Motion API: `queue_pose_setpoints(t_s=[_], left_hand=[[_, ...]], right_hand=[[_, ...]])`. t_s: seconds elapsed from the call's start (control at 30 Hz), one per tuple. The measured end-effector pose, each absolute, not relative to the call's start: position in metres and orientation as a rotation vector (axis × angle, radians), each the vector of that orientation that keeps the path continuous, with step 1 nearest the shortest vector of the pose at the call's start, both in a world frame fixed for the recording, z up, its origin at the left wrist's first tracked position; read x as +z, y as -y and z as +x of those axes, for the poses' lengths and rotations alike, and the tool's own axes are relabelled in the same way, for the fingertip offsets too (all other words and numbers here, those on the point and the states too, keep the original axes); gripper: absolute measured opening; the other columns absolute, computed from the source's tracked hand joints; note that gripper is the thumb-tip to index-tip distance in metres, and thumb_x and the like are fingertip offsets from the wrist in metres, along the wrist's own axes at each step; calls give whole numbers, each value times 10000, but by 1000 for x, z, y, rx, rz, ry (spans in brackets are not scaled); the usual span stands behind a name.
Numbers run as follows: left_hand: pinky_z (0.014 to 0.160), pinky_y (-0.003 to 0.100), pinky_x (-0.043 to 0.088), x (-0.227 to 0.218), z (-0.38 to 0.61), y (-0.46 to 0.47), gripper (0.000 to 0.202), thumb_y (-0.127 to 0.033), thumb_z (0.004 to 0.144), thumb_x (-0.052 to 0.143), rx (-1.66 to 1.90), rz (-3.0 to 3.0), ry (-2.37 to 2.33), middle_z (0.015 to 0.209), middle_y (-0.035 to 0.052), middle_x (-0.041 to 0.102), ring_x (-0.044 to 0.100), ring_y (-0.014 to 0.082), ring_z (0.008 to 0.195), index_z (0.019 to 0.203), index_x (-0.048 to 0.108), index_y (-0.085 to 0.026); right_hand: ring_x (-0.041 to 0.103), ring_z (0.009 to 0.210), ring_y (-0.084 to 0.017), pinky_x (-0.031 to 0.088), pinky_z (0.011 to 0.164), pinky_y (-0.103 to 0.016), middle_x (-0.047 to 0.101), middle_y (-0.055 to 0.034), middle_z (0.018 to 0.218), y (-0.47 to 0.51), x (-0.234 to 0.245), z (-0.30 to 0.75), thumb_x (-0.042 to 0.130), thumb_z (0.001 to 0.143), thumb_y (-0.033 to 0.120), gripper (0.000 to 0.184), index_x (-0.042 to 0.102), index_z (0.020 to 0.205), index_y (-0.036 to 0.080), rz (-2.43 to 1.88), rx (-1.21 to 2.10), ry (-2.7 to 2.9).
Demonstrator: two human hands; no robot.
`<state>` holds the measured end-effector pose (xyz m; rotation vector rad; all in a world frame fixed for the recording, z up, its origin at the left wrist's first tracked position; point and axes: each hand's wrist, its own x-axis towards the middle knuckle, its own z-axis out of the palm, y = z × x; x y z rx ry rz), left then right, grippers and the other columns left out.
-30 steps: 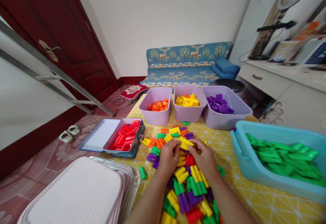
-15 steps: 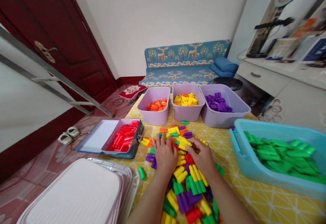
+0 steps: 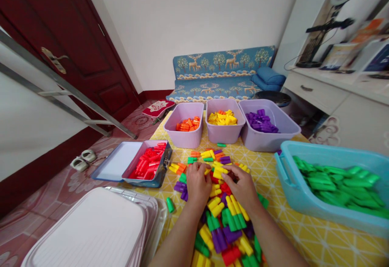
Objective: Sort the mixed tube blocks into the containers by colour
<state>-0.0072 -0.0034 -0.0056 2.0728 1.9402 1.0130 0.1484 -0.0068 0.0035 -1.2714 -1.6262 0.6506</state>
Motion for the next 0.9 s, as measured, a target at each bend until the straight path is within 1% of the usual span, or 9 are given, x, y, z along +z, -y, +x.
queue_pose_setpoints(t_s=[0.23, 0.33, 0.4, 0.47, 0.53, 0.63, 0.7, 0.8, 0.9], left_hand=[[844, 355, 421, -4, -8, 5, 220, -103, 757, 550, 1020, 2083, -1909, 907, 48, 609, 553, 220, 931, 924, 629, -222], [852, 360, 421, -3, -8, 6, 210, -124, 790, 529, 1015, 2075, -1912, 908, 50, 609, 557, 219, 932, 948, 622, -227], [855, 361, 422, -3, -8, 6, 206, -129, 797, 526, 1012, 2069, -1911, 912, 51, 609, 558, 220, 938, 952, 620, -227], [854, 361, 424, -3, -8, 6, 212, -125, 790, 531, 1008, 2065, -1910, 914, 51, 608, 559, 221, 943, 952, 620, -228], [851, 362, 425, -3, -8, 6, 222, -120, 782, 536, 1000, 2060, -1911, 912, 51, 608, 560, 222, 940, 955, 621, -230], [854, 365, 424, -2, -8, 5, 228, -116, 776, 539, 998, 2048, -1912, 911, 51, 611, 562, 222, 938, 953, 626, -229], [857, 368, 424, -2, -8, 5, 225, -121, 777, 542, 999, 2044, -1907, 912, 51, 612, 562, 223, 941, 953, 629, -231], [854, 366, 426, -2, -9, 5, 222, -127, 776, 548, 1000, 2044, -1901, 908, 51, 611, 563, 222, 939, 951, 634, -233], [848, 360, 428, -1, -9, 5, 215, -126, 779, 543, 1002, 2053, -1902, 904, 51, 609, 564, 219, 935, 943, 636, -230]], right_hand=[[599, 620, -145, 486, 607, -262, 690, -17, 754, -5, 24, 161, 571, 709, 183, 195, 707, 849, 190, -1295, 810, 1867], [607, 597, -152, 495, 603, -273, 681, -11, 689, -20, 42, 171, 604, 683, 205, 177, 709, 824, 188, -1315, 825, 1775], [642, 665, -165, 519, 659, -297, 700, -32, 770, -31, 54, 174, 617, 711, 262, 221, 693, 902, 181, -1250, 778, 1495], [668, 774, -172, 530, 743, -327, 700, -63, 939, -40, 61, 173, 605, 757, 323, 310, 649, 1030, 181, -1124, 700, 1187], [672, 824, -175, 527, 788, -347, 681, -78, 1027, -47, 61, 167, 601, 775, 351, 352, 617, 1084, 184, -1059, 687, 1072], [663, 793, -186, 528, 759, -349, 695, -71, 938, -53, 46, 155, 587, 776, 329, 266, 654, 987, 181, -1180, 734, 1288], [649, 842, -196, 515, 793, -354, 696, -66, 928, -57, 33, 147, 573, 767, 259, 205, 675, 929, 185, -1250, 670, 1535], [605, 975, -199, 454, 920, -362, 686, -62, 1009, -63, 23, 137, 549, 743, 147, 243, 685, 940, 191, -1259, 464, 1832], [552, 1057, -211, 404, 980, -357, 671, -67, 1090, -71, 22, 132, 530, 749, 106, 296, 689, 986, 184, -1327, 274, 2007]])
